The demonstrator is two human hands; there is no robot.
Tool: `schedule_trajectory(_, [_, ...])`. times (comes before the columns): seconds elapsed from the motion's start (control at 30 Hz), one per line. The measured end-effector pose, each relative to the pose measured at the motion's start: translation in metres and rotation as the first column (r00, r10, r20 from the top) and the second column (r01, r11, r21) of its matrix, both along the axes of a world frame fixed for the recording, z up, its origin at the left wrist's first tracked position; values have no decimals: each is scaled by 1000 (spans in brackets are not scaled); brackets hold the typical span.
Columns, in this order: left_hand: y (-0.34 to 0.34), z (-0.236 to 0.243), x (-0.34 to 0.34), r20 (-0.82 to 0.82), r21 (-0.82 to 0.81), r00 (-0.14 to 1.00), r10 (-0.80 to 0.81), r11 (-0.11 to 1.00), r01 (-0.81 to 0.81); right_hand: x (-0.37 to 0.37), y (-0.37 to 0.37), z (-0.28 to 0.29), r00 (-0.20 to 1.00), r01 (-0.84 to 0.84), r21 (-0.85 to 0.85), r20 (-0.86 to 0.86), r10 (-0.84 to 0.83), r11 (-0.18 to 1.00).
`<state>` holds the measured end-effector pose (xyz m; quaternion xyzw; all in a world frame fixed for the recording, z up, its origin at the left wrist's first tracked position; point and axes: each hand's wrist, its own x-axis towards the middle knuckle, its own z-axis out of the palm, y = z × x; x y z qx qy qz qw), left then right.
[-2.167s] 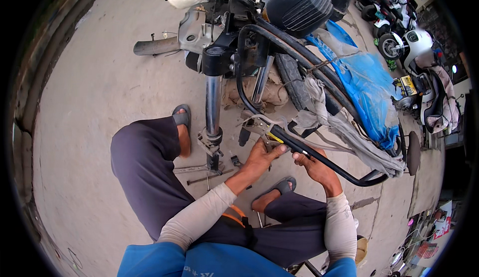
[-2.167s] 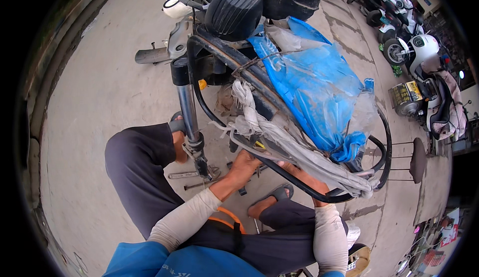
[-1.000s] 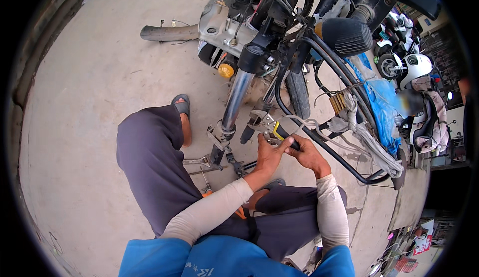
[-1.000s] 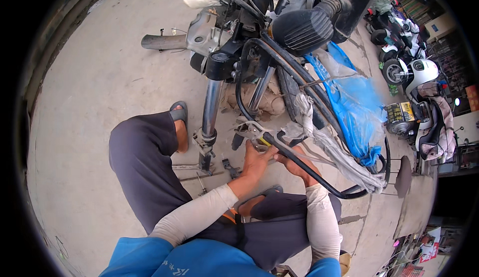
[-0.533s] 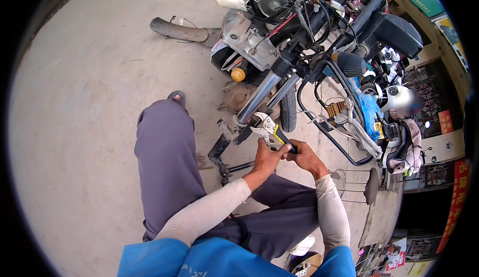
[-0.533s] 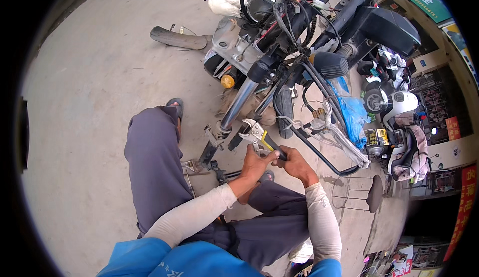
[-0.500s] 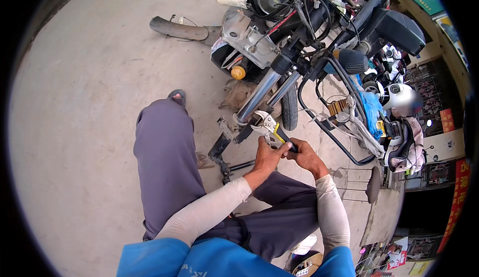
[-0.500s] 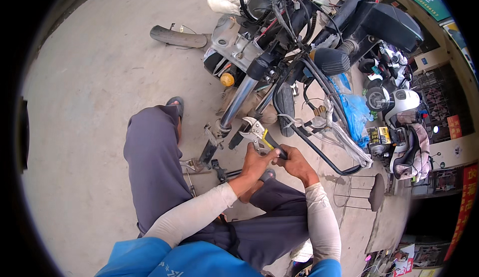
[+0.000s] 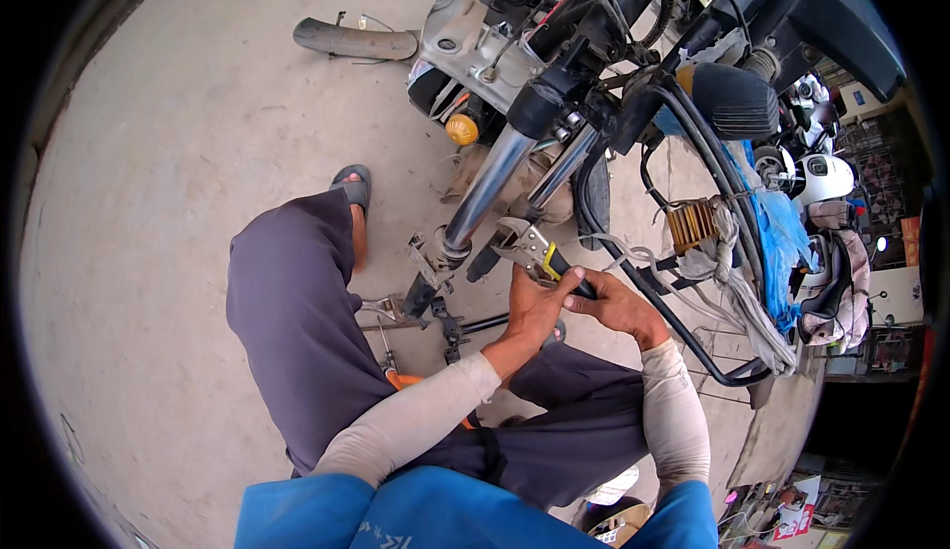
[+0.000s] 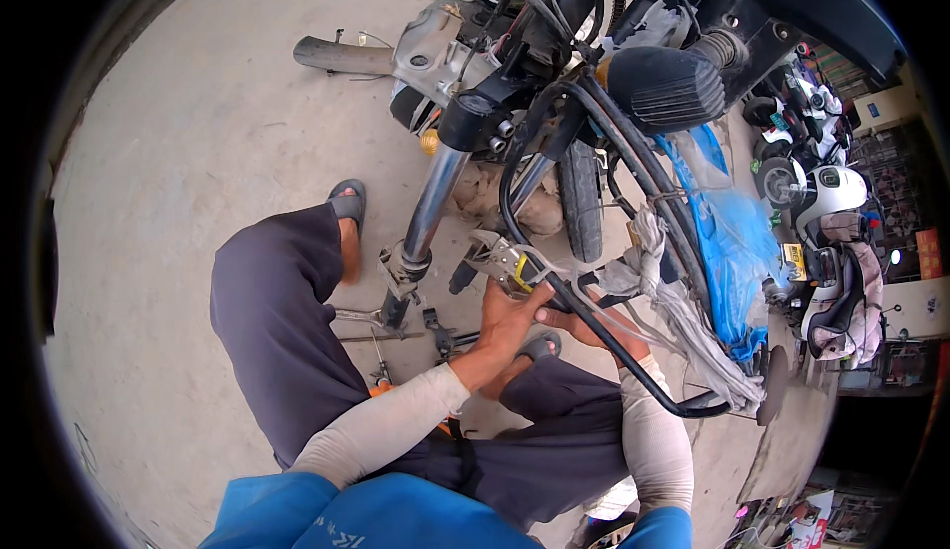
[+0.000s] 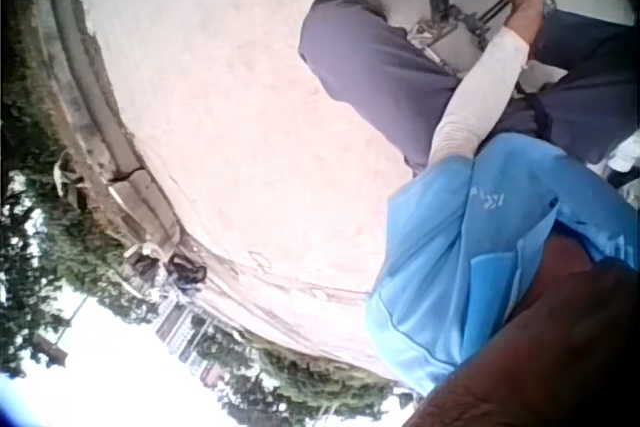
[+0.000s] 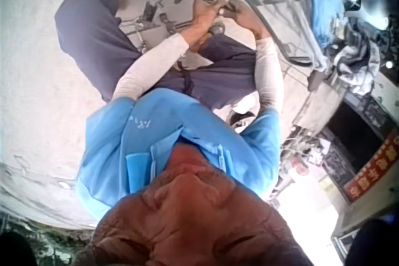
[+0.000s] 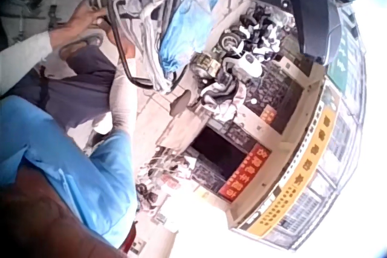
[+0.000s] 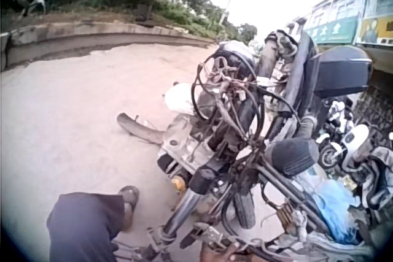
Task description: The person works on a motorcycle fork by using locking pliers to grip and turn a component, then picks up and shows a steering stem assembly.
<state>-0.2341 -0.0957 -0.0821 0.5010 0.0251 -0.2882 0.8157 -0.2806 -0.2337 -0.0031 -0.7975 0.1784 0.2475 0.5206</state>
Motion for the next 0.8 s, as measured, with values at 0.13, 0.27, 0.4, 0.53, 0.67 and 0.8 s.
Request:
schedule_trajectory(0.13, [-9,-3,-2,-25,-28,999,29,999,-30,11,-20,-2,984,49,247,-179,-4,968])
schedule_trajectory(0.27, [-14,2,-4,-15,50,998,57,997,-56,-1,-48,-29,897,308,447,-431,-99,840])
schedule_trajectory(0.4, [-9,2,-4,-91,74,995,32,997,-25,11,-33,-24,857,369,560,-515,-37,742])
schedule_trajectory(0.53, [-15,1,-8,-23,134,993,116,985,-112,-9,-70,-58,842,374,547,-539,-26,749])
schedule_trajectory(0.67, [-13,14,-7,-36,185,989,145,973,-136,-6,-70,-57,851,337,541,-525,-3,771])
schedule_trajectory(0.8, [-17,12,-12,-18,228,987,162,961,-154,-4,-64,-55,878,279,530,-478,10,801])
